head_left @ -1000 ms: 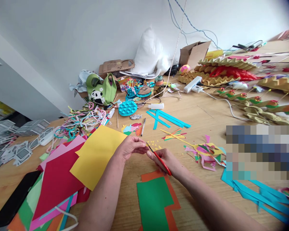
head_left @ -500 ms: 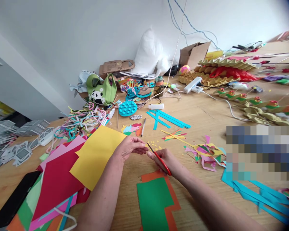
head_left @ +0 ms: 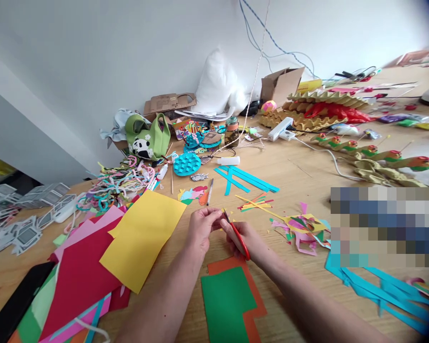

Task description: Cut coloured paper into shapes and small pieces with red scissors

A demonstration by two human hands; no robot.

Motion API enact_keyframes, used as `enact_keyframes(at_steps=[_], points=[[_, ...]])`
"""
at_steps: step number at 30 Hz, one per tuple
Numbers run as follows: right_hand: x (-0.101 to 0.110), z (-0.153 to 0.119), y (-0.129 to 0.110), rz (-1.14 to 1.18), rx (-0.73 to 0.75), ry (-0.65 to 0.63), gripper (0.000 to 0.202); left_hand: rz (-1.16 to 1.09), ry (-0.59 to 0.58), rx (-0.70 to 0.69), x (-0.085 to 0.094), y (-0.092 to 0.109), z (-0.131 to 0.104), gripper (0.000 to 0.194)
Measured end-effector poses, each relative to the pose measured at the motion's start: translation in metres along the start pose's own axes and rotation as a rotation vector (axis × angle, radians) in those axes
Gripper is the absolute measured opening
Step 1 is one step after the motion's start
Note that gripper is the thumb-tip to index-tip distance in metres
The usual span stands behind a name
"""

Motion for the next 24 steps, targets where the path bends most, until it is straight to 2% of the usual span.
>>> enact_keyframes(at_steps=[3, 12, 24], points=[[0.002, 0.002, 0.002, -0.009, -0.007, 0.021, 0.056, -0.026, 0.017, -0.008, -0.005, -0.004, -0.004, 0.019], [0.004, 0.002, -0.001, 0.000, 0.026, 0.033, 0.053, -0.103, 0.110, -0.040, -0.004, -0.012, -0.006, 0.021], [0.005, 0.003, 0.002, -0.003, 0.033, 0.045, 0.054, -0.160, 0.187, -0.028, -0.006, -0.013, -0.011, 0.016]])
Point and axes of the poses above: each hand's wrist, its own z-axis towards the middle knuckle, its own x-axis out of the back of the hand, y = z × x, the point moved 8 cm from there along z, towards the middle knuckle, and after that the axes turned 11 degrees about z, right-handed, at the moved point
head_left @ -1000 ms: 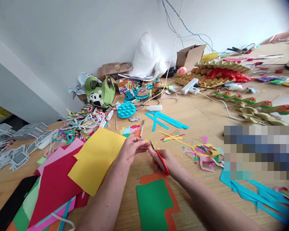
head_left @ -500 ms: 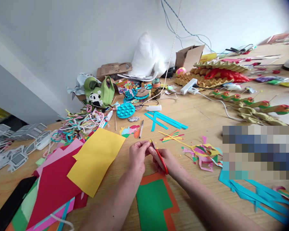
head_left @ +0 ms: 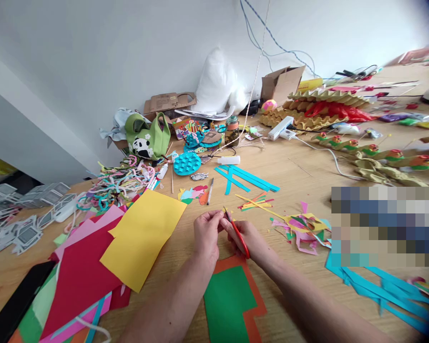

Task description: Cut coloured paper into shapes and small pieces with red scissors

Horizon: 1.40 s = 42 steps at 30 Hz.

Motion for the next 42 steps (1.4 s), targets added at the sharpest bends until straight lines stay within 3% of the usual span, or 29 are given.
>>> enact_keyframes(at_steps=[34, 37, 42], points=[[0.003, 0.003, 0.004, 0.072, 0.011, 0.022, 0.056, -0.016, 0.039, 0.033, 0.001, -0.006, -0.002, 0.014], [0.004, 0.003, 0.006, 0.078, -0.015, 0.018, 0.056, -0.021, -0.005, 0.017, 0.000, -0.004, 0.001, 0.014], [0.001, 0.001, 0.005, 0.055, -0.042, -0.021, 0.057, 0.091, -0.196, 0.042, -0.002, 0.005, 0.012, 0.016]])
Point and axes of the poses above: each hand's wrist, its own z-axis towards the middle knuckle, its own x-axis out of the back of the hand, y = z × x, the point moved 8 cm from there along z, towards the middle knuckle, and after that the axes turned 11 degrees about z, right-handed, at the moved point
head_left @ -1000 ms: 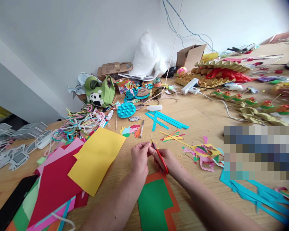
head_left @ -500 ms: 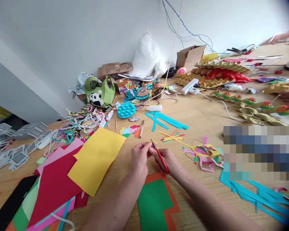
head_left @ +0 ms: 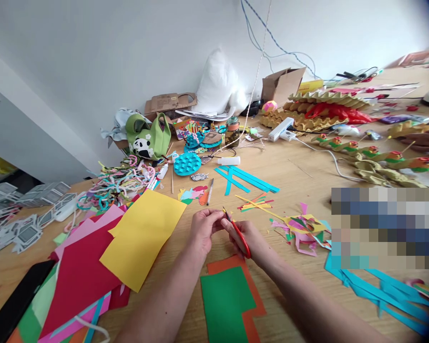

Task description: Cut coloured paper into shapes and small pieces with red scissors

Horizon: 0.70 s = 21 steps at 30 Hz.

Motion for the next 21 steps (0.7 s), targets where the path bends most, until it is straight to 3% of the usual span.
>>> enact_keyframes(at_steps=[4, 10, 21], points=[[-0.004, -0.004, -0.002, -0.042, -0.029, -0.021, 0.057, 0.090, -0.047, 0.064, 0.015, 0.007, 0.007, 0.021], [-0.009, -0.005, 0.001, -0.062, -0.054, -0.065, 0.055, 0.204, -0.194, 0.106, 0.022, 0.010, 0.010, 0.023], [-0.013, -0.005, 0.003, -0.085, -0.017, -0.134, 0.055, 0.262, -0.212, 0.134, 0.025, 0.008, 0.010, 0.023]])
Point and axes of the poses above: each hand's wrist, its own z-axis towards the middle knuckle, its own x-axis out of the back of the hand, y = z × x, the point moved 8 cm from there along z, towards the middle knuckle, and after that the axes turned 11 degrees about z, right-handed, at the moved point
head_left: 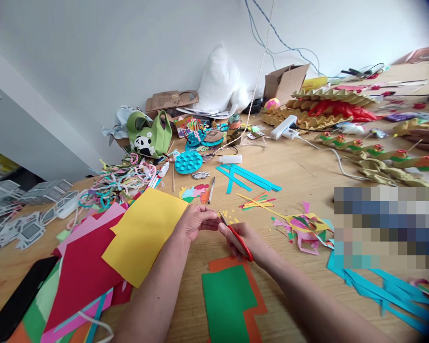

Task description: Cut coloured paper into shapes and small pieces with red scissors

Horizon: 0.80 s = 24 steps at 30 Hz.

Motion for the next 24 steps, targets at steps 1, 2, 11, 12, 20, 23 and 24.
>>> enact_keyframes(at_steps=[1, 2, 11, 12, 20, 23, 24], points=[[-0.0003, -0.0004, -0.0009, 0.000, 0.000, -0.001, 0.055, 0.004, -0.005, 0.001, 0.0000, -0.0001, -0.0001, 0.022], [-0.0004, -0.0007, -0.0014, 0.001, -0.002, -0.001, 0.055, 0.007, -0.012, 0.001, -0.0001, -0.0003, -0.0001, 0.022], [-0.0018, -0.0021, -0.0028, -0.013, -0.004, -0.019, 0.055, 0.018, -0.064, -0.004, 0.0009, 0.0006, -0.0001, 0.023], [-0.0022, -0.0023, -0.0031, -0.014, -0.003, -0.024, 0.055, 0.019, -0.066, -0.004, 0.0009, 0.0010, -0.0003, 0.023], [-0.0045, -0.0048, -0.0044, -0.001, -0.025, -0.032, 0.054, 0.023, -0.062, 0.002, 0.0006, 0.0023, -0.0012, 0.023], [-0.0056, -0.0057, -0.0044, 0.007, -0.028, -0.048, 0.055, 0.027, -0.064, 0.006, 0.0009, 0.0023, -0.0016, 0.023], [-0.0057, -0.0059, -0.0043, 0.008, -0.027, -0.052, 0.055, 0.028, -0.067, 0.007, 0.0010, 0.0024, -0.0017, 0.022]])
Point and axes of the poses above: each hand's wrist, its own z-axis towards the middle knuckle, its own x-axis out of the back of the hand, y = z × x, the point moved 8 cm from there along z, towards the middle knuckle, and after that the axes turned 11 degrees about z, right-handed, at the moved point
